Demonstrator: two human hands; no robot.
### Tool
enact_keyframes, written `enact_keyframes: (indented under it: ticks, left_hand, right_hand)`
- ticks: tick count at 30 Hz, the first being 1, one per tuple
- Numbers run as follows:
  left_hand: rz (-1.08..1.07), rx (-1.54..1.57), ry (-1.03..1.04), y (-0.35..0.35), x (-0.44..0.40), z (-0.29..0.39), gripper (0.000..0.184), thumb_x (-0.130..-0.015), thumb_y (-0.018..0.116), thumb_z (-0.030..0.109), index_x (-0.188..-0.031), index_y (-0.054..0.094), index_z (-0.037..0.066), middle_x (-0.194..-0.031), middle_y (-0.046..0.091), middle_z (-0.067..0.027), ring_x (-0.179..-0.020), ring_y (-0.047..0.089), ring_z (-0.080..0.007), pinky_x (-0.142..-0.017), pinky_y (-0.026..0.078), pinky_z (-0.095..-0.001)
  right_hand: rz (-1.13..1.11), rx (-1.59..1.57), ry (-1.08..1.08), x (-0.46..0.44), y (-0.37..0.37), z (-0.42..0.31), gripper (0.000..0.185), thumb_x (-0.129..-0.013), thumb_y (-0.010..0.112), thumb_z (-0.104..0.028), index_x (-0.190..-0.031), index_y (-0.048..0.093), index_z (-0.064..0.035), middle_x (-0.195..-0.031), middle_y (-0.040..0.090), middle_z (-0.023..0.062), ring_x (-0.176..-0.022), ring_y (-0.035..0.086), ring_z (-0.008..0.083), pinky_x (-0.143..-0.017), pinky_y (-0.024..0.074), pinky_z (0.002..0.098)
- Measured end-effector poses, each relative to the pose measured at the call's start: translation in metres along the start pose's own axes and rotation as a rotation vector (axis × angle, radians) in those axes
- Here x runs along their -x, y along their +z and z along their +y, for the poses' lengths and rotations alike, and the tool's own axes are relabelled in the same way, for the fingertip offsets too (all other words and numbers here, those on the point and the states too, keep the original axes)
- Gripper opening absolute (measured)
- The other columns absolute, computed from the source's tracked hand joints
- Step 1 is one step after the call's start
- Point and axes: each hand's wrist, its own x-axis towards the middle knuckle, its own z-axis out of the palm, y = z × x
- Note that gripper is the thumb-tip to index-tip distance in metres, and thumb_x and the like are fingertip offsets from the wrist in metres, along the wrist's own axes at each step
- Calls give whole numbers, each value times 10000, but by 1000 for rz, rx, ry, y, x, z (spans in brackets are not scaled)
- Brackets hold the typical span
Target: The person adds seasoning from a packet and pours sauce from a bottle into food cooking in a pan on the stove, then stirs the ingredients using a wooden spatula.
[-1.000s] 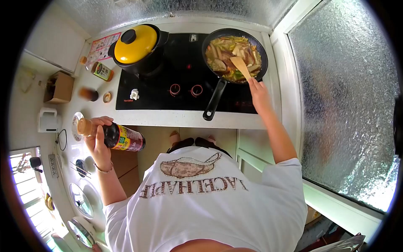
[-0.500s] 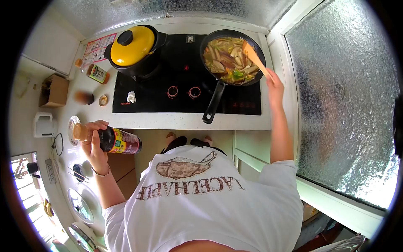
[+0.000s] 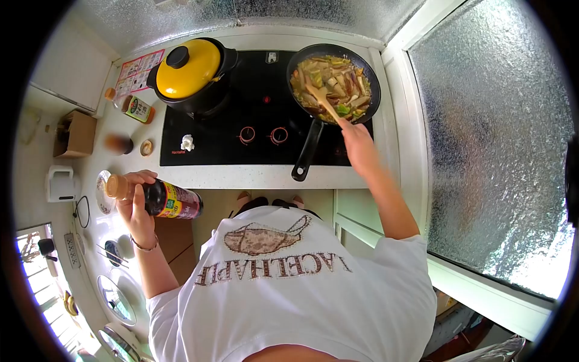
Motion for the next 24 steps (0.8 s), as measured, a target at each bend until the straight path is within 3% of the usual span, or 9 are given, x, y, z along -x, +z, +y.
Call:
enact_keyframes:
  ticks: [2,3,6,8,10,14,17,20,24]
  left_hand:
    - [3,-37,-1,-1,-2,-1,145,-876,505,129,-902,498,-14,-830,548,-104,-877,542,-242,-838,410,-368]
    - [-3,-37,1,-1,-3,-1,145,-876,505,129,-902,498,-14,-830,548,-104,-877,542,-242,-838,410,-368]
    - [1,-3,15,-2,-2,-1,147,-877,507,130,-899,498,-15,-829,547,-104,-878,541,-242,-839,410,-368]
    - [10,7,10,-3,-2,-1,149,-876,510,131,-898,497,-16,-832,547,-105,-877,541,-242,-839,410,-369]
    - [8,5,8,-3,-1,-2,148,-875,508,131,-898,497,-15,-832,547,-105,-877,541,-242,-839,411,-371]
    - [9,-8,-2,-7,2,-4,141,-873,502,126,-896,498,-13,-832,547,-107,-874,542,-242,-838,412,-375]
    - [10,-11,-4,-10,3,-4,133,-870,497,119,-894,497,-12,-833,547,-108,-876,544,-242,-838,412,-374]
    - [4,-3,16,-10,4,-3,129,-868,496,115,-897,495,-11,-834,548,-109,-877,543,-241,-838,412,-373]
    - [13,-23,2,-13,5,-5,127,-868,492,113,-904,492,-9,-835,548,-108,-881,542,-240,-837,412,-373]
  right_hand:
    - [114,146,-254,-2,14,3,379,-749,484,20,-1126,483,59,-1047,587,177,-832,536,292,-785,443,360]
    - [127,200,-239,-1,17,9,438,-748,468,45,-1185,477,20,-1082,577,172,-852,532,301,-770,449,357]
    - [169,235,-182,-1,15,38,416,-759,464,47,-1173,491,21,-1072,584,170,-833,535,304,-762,452,364]
    - [241,189,-202,-4,9,50,379,-773,464,45,-1147,518,12,-984,598,170,-803,536,311,-727,448,378]
    - [263,111,35,-6,-1,56,356,-787,475,31,-1134,537,-11,-875,589,174,-779,533,324,-683,440,386]
    - [231,310,215,-22,-2,84,320,-820,434,15,-1125,528,11,-949,604,200,-792,553,351,-720,450,399]
    - [235,208,141,-28,21,91,315,-819,429,0,-1121,515,26,-955,606,198,-783,548,338,-713,447,400]
    - [145,353,-32,-19,18,54,336,-779,468,2,-1106,509,69,-1009,600,185,-824,532,290,-729,441,356]
    - [89,398,-110,0,6,11,354,-755,488,-4,-1098,511,84,-1017,601,168,-826,527,258,-715,441,333]
